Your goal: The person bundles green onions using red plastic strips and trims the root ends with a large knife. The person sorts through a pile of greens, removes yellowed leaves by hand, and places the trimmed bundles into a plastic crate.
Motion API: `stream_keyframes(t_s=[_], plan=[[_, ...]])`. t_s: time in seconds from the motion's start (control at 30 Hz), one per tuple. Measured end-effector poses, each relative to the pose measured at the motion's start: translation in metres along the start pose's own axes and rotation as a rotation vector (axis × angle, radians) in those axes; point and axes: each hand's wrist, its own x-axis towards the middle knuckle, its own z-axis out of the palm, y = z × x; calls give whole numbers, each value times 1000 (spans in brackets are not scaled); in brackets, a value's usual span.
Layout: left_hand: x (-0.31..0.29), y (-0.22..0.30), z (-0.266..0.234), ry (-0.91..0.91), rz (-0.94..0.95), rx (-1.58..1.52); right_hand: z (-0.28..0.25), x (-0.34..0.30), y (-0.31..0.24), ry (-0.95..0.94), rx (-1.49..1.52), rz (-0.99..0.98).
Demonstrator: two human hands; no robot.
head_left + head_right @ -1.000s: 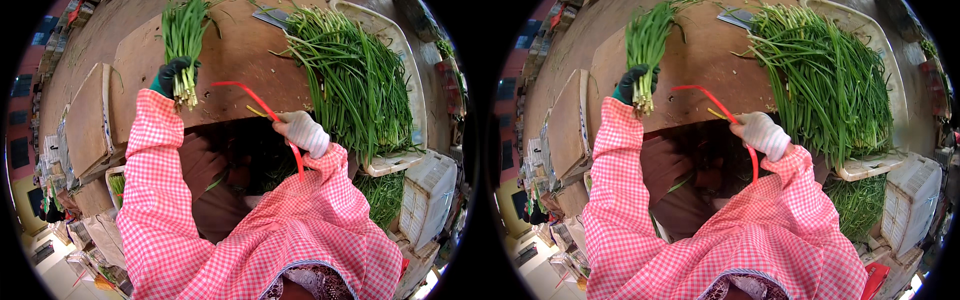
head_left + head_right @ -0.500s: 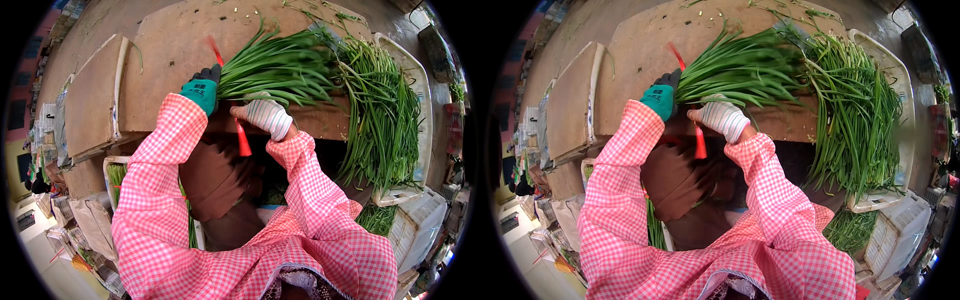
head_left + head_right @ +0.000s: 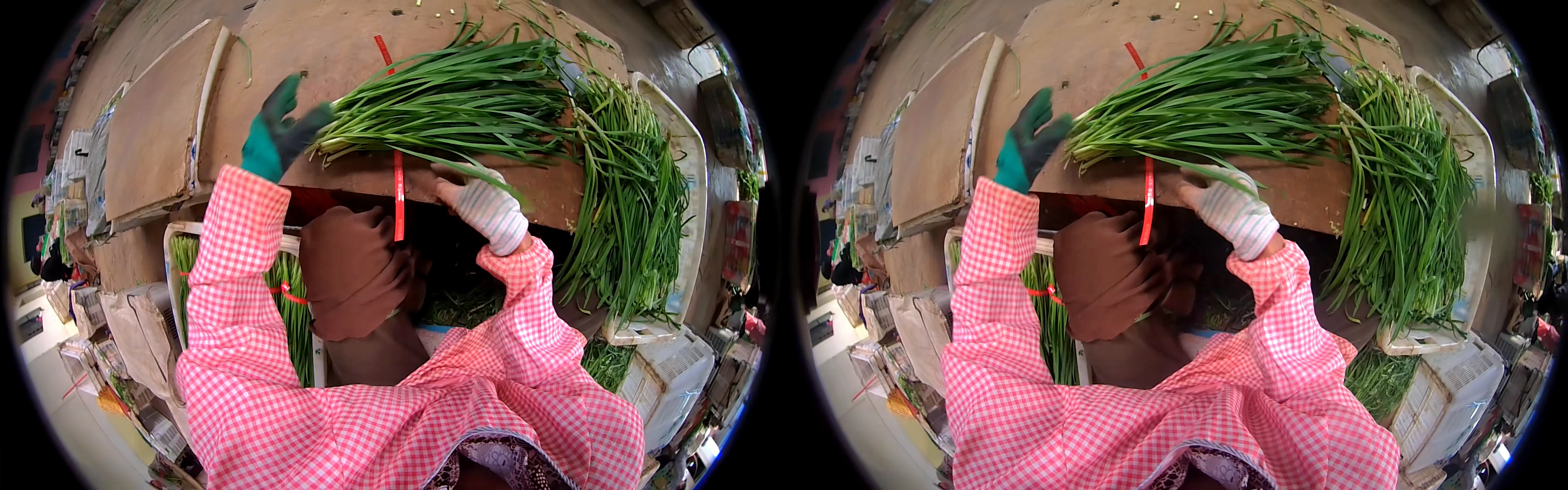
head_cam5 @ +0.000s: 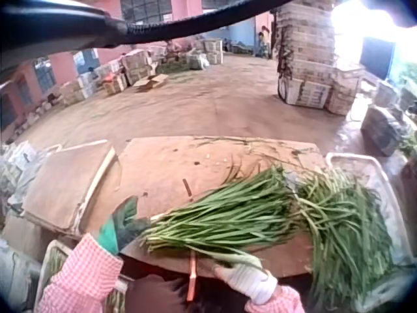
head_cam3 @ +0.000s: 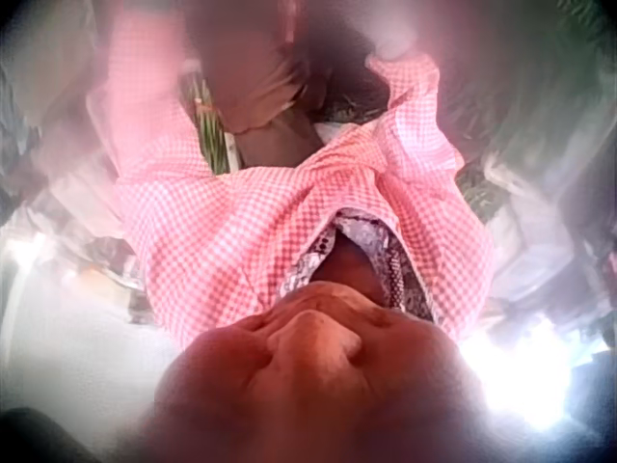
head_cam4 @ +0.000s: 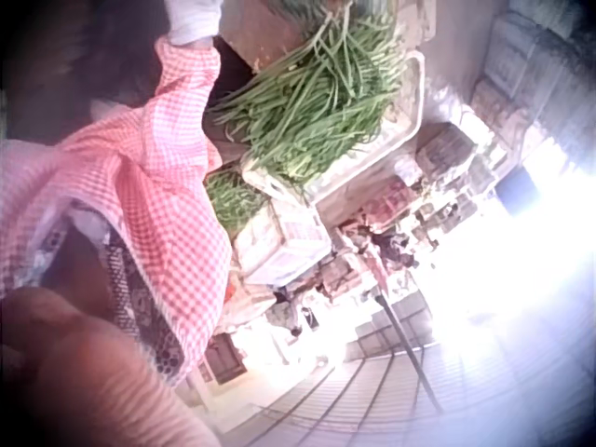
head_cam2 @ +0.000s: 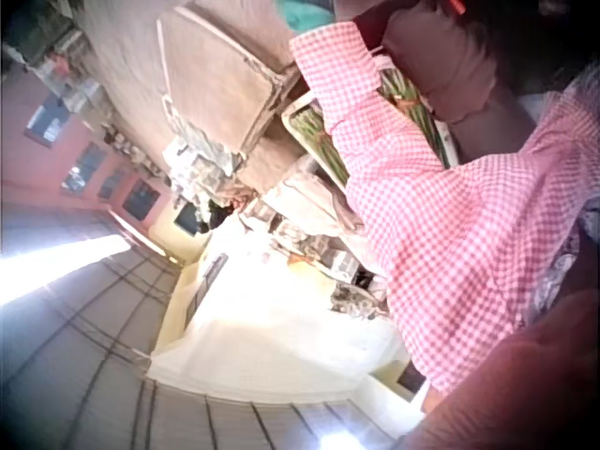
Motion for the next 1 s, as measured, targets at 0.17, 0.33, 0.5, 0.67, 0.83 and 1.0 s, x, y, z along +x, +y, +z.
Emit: stream_keyframes(t_s=[0.17, 0.33, 0.5, 0.67, 0.83, 1.0], plan=[[-31, -95, 16, 286, -241, -973, -1, -16, -1, 12, 415, 338], [-14, -83, 55, 360, -39, -560, 3, -17, -1, 8, 455, 398], [2, -36, 58, 395, -180, -853, 3, -17, -1, -10, 472, 428], [-1, -62, 54, 458, -311, -992, -7, -22, -5, 14, 456, 460], [22, -73, 66, 548, -314, -984, -3, -24, -1, 44, 524, 451], [23, -80, 76, 526, -249, -811, -1, -24, -2, 45, 509, 460]])
